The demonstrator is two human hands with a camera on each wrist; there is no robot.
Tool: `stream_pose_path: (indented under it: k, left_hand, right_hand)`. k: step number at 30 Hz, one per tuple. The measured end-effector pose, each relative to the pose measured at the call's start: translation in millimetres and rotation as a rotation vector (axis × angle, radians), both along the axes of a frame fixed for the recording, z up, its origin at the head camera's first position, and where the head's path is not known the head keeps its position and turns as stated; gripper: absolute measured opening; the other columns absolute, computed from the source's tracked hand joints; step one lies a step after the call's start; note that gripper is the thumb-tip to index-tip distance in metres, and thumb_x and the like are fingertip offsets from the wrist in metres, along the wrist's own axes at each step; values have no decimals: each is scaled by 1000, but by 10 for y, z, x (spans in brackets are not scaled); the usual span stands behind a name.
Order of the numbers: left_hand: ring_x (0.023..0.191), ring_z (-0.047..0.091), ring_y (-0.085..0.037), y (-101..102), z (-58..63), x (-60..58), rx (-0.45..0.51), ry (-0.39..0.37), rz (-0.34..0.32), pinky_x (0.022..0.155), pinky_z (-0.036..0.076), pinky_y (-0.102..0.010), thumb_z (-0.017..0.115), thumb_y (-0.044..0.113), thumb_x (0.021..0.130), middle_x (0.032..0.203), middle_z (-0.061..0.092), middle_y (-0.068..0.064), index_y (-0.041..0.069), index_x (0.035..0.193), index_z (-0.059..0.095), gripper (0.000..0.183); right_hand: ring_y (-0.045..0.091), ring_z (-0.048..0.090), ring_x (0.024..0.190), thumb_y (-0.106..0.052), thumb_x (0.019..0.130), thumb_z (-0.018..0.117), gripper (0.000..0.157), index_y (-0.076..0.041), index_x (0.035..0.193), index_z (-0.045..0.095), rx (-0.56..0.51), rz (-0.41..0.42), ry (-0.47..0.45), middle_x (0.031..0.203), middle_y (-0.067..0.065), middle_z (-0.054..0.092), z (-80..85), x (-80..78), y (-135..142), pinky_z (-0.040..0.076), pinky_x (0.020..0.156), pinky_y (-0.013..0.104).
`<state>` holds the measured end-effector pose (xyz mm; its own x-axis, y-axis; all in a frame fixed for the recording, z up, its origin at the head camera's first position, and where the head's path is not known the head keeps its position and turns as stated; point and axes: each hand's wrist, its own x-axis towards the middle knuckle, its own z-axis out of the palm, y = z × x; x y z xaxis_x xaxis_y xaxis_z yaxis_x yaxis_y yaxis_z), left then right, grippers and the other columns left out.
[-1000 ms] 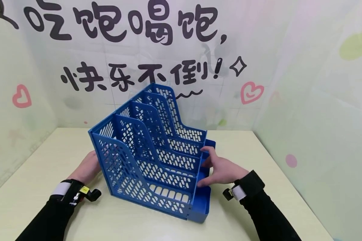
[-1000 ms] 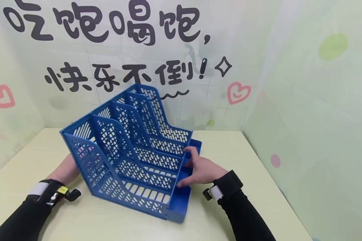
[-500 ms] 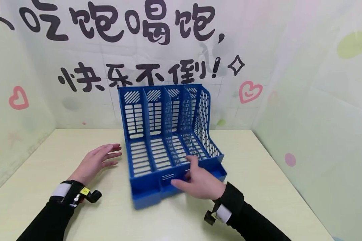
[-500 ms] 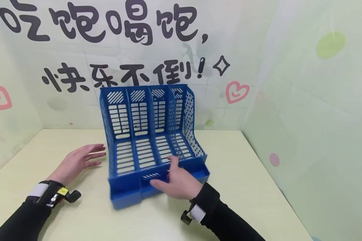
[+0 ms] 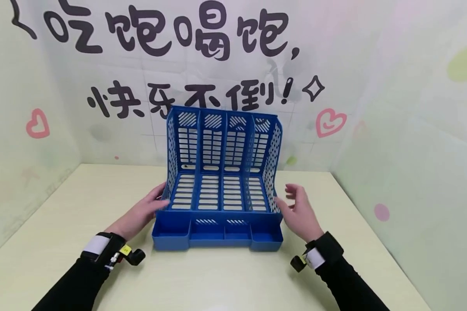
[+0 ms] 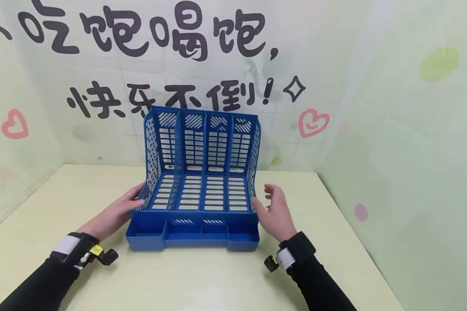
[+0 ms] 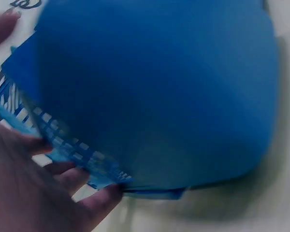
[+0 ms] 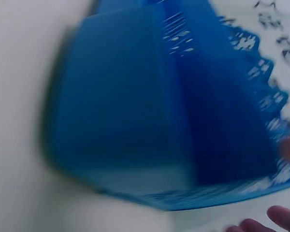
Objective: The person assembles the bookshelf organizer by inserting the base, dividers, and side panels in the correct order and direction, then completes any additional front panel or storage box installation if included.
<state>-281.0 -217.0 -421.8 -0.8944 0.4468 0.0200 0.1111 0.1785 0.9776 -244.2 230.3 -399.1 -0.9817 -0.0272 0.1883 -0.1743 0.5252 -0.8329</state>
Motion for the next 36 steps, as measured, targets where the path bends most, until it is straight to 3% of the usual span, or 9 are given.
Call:
stream_pose_path:
  k: [3, 5, 10, 17, 24, 28, 31, 33, 36]
  left_hand:
    - [171, -7, -49, 65, -12, 13, -69, -26, 62, 128, 2, -83, 47, 45, 117, 186, -3, -17, 27, 178, -6, 83]
    - [170, -12, -48, 81, -19, 19, -102, -29, 92, 125, -1, -86, 44, 51, 117, 187, -7, -11, 35, 177, -8, 81]
    - [169, -21, -45, 72, -6, 36, -131, -21, 92, 122, -7, -89, 37, 58, 117, 186, -16, -2, 43, 174, -12, 77]
    - [170, -23, -39, 104, 44, 5, -103, -8, 70, 124, -9, -86, 36, 58, 117, 186, -17, 3, 45, 174, -13, 77]
    - [168, -28, -39, 184, 82, -66, -39, -26, -10, 124, -13, -84, 31, 53, 119, 185, -22, 1, 44, 173, -19, 74]
    - [169, -26, -40, 198, 71, -96, -57, -6, 14, 125, -12, -84, 33, 56, 118, 186, -20, 1, 44, 173, -18, 76]
    - [170, -20, -44, 135, 14, -56, -134, 4, 59, 125, -7, -85, 37, 58, 117, 186, -16, -3, 44, 173, -16, 79]
    - [170, -9, -50, 49, -25, -16, -176, 5, 48, 127, 2, -83, 47, 52, 116, 187, -9, -11, 39, 176, -12, 84]
    - [168, 12, -56, -125, -67, 12, -181, -9, -18, 128, 19, -79, 61, 37, 113, 184, 10, -24, 25, 179, -3, 92]
  right_hand:
    - [44, 48, 154, -45, 117, 51, 70, -3, 168, 31, -38, 102, -191, 168, 27, 45, -181, -81, 59, 43, 126, 61]
    - [44, 47, 156, -50, 117, 47, 69, -6, 169, 35, -78, 146, -247, 169, 24, 47, -249, -145, 65, 40, 128, 62]
    - [44, 49, 155, -50, 118, 45, 65, -7, 166, 41, -124, 158, -247, 167, 23, 51, -259, -263, 65, 40, 129, 63]
    - [43, 47, 155, -54, 118, 43, 68, -7, 166, 40, -113, 163, -269, 168, 23, 49, -169, -286, 94, 41, 127, 63]
    - [43, 50, 151, -49, 120, 38, 65, -4, 167, 37, -69, 194, -245, 166, 25, 49, -111, -304, 134, 43, 125, 63]
    - [43, 55, 146, -45, 120, 37, 61, -4, 166, 40, -45, 177, -233, 163, 25, 53, -95, -311, 135, 49, 120, 61]
    - [39, 59, 136, -46, 119, 41, 62, -4, 165, 44, -24, 152, -246, 158, 24, 58, -125, -277, 124, 56, 110, 54]
    - [36, 59, 132, -49, 118, 45, 65, -4, 164, 45, -13, 168, -271, 157, 24, 58, -153, -238, 156, 59, 105, 50]
    - [31, 63, 129, -49, 114, 57, 71, -5, 167, 40, 54, 263, -303, 156, 22, 59, -174, -192, 292, 59, 105, 46]
